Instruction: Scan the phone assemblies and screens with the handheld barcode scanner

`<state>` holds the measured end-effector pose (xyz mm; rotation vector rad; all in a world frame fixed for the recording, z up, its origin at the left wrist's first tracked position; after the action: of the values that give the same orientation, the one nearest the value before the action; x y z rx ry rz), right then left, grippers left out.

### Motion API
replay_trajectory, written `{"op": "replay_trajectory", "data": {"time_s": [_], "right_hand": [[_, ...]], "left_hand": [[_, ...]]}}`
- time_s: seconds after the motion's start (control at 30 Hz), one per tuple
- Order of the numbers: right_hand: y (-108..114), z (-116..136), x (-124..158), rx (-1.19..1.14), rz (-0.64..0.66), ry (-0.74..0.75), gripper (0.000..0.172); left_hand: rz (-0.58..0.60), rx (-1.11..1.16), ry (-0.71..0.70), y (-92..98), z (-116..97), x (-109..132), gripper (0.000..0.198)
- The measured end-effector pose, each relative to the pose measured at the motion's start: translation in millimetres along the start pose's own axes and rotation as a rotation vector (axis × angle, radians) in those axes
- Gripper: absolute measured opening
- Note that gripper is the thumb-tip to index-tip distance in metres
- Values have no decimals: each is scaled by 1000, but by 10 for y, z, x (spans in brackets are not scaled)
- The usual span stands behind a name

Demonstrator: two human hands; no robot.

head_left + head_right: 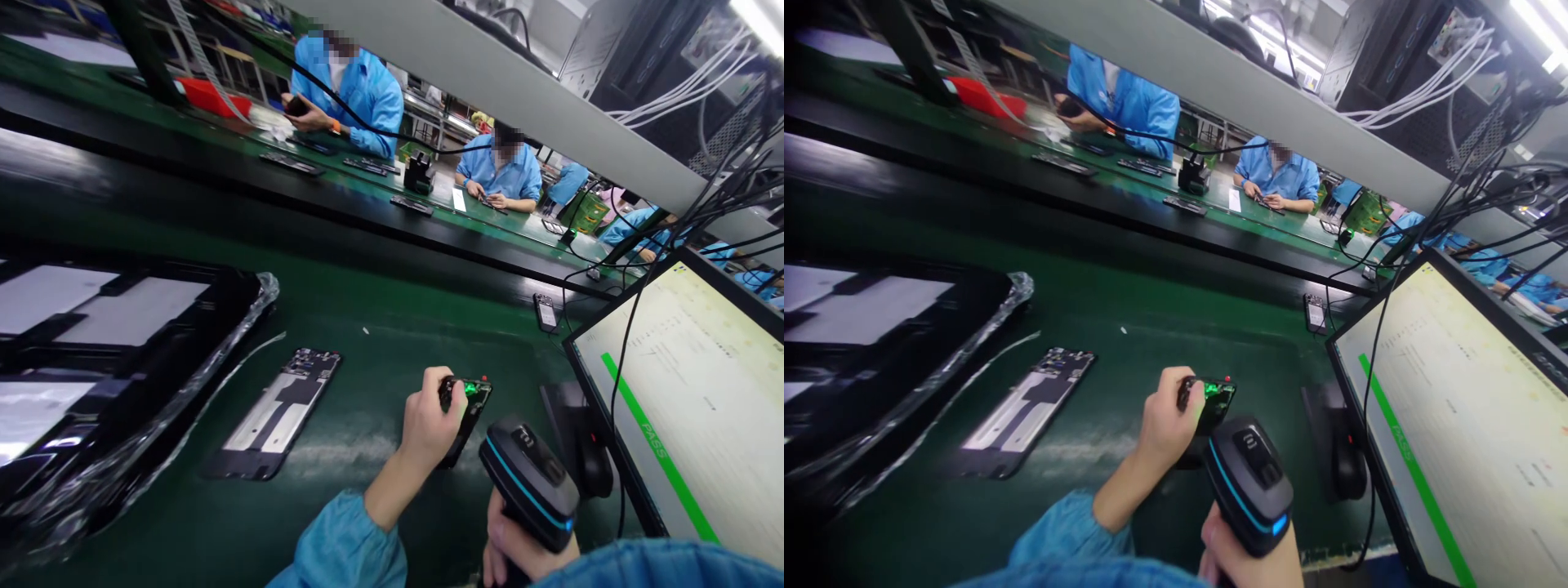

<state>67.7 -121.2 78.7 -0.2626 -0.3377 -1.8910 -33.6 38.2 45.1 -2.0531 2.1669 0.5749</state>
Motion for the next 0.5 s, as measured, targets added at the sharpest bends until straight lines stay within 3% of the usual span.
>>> {"op": "replay_trajectory", "data": {"time_s": [0.13, 0.2, 0.5], "right_hand": [[-30, 91, -229, -189, 28, -49, 22], [-30, 99, -278, -231, 37, -56, 26], [-49, 164, -337, -266, 24, -46, 28]], "left_hand": [[153, -45, 129, -26, 4, -77, 12], [199, -43, 164, -35, 23, -92, 14], [250, -84, 269, -65, 108, -115, 13]]}}
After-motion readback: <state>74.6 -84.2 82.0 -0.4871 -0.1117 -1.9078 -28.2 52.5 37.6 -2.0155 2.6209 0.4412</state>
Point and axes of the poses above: each hand's wrist, its own x-axis away from the middle knuckle, its own y-axis out of the back of the hand, z = x × y, the point moved 3 cm from there along -x, towards the middle knuckle, and after that the axes turned 10 degrees about x, right-handed, at the moved point
